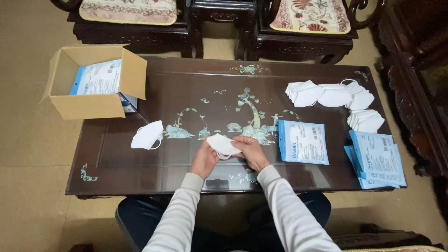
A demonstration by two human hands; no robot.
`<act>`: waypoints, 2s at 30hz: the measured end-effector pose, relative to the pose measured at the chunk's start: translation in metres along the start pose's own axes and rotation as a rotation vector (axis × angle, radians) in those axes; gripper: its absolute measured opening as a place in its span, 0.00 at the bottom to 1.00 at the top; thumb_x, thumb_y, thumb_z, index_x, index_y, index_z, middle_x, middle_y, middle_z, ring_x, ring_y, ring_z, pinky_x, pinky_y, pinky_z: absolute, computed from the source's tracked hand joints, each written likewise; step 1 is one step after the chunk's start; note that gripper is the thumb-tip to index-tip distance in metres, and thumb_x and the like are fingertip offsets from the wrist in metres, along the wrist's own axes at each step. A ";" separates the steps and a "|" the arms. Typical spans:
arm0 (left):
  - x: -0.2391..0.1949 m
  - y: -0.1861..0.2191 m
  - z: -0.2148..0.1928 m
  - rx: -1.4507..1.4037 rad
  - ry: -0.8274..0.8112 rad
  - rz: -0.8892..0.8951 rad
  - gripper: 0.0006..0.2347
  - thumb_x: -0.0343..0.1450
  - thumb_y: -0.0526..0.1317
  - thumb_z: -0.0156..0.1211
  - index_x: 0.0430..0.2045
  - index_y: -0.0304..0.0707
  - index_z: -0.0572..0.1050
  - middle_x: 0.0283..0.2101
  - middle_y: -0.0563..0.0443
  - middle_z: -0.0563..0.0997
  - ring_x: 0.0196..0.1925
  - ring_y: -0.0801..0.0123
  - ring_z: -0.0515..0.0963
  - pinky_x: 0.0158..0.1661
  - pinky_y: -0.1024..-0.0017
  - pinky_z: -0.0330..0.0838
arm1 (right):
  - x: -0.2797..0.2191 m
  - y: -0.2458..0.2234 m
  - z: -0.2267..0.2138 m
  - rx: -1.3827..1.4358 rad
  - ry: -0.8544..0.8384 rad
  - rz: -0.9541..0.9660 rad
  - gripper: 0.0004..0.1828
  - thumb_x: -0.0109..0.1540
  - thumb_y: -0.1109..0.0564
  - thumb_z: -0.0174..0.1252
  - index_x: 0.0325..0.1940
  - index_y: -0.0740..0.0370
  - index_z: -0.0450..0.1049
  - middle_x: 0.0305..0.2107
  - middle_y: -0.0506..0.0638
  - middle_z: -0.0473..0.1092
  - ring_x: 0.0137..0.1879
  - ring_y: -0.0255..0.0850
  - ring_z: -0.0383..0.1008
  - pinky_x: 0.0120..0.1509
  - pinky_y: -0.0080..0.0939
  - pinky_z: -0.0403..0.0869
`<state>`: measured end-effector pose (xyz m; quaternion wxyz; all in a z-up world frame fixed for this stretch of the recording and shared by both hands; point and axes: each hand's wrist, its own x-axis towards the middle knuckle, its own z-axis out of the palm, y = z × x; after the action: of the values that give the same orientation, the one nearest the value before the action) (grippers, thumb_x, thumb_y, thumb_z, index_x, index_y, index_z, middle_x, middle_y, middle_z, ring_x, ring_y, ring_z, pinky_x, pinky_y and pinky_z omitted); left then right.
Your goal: Folding face masks and inserting them into individual plastic packets
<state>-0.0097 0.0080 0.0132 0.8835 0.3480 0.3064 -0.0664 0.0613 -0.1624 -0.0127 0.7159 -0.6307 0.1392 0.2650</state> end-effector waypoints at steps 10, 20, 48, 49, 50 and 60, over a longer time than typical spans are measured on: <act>0.039 -0.042 -0.003 -0.003 0.173 0.048 0.21 0.73 0.38 0.66 0.59 0.29 0.69 0.58 0.35 0.76 0.60 0.46 0.78 0.56 0.49 0.75 | 0.029 0.040 -0.017 -0.211 0.292 -0.293 0.11 0.62 0.54 0.68 0.48 0.54 0.81 0.30 0.54 0.80 0.30 0.40 0.81 0.36 0.38 0.83; 0.032 -0.036 -0.003 0.045 0.131 0.009 0.18 0.73 0.38 0.65 0.58 0.36 0.72 0.58 0.38 0.78 0.58 0.48 0.80 0.56 0.51 0.77 | -0.020 -0.027 -0.151 -1.218 0.804 -0.878 0.20 0.62 0.46 0.65 0.51 0.60 0.78 0.47 0.53 0.74 0.53 0.51 0.78 0.57 0.48 0.76; 0.042 -0.063 0.011 0.352 -0.025 0.028 0.19 0.70 0.39 0.70 0.51 0.25 0.75 0.41 0.40 0.80 0.41 0.60 0.83 0.40 0.60 0.83 | -0.059 -0.013 -0.051 -1.025 0.399 -0.482 0.13 0.71 0.47 0.43 0.51 0.56 0.66 0.53 0.61 0.75 0.55 0.62 0.77 0.60 0.64 0.75; 0.056 -0.073 0.006 0.399 -0.027 0.054 0.18 0.68 0.40 0.73 0.47 0.27 0.78 0.35 0.42 0.81 0.35 0.63 0.84 0.35 0.63 0.84 | -0.060 -0.010 -0.040 -1.030 0.368 -0.524 0.12 0.71 0.47 0.44 0.49 0.56 0.66 0.54 0.58 0.75 0.54 0.61 0.77 0.58 0.63 0.76; 0.069 -0.079 -0.003 0.398 -0.023 0.057 0.18 0.68 0.40 0.73 0.47 0.27 0.78 0.35 0.42 0.81 0.35 0.63 0.84 0.35 0.63 0.84 | -0.060 -0.005 -0.032 -1.029 0.364 -0.526 0.12 0.71 0.47 0.44 0.49 0.56 0.66 0.54 0.58 0.75 0.54 0.61 0.77 0.58 0.63 0.76; 0.049 -0.052 -0.005 0.552 0.152 0.061 0.19 0.72 0.45 0.59 0.52 0.29 0.74 0.48 0.37 0.78 0.51 0.53 0.80 0.43 0.57 0.80 | -0.058 0.021 0.012 -1.070 0.388 -0.937 0.11 0.69 0.47 0.54 0.42 0.55 0.74 0.50 0.53 0.78 0.54 0.49 0.80 0.56 0.48 0.77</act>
<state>0.0097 -0.0228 -0.0479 0.7315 0.5885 0.3313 -0.0943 0.0004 -0.1614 0.0029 0.3112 -0.9225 -0.1692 -0.1533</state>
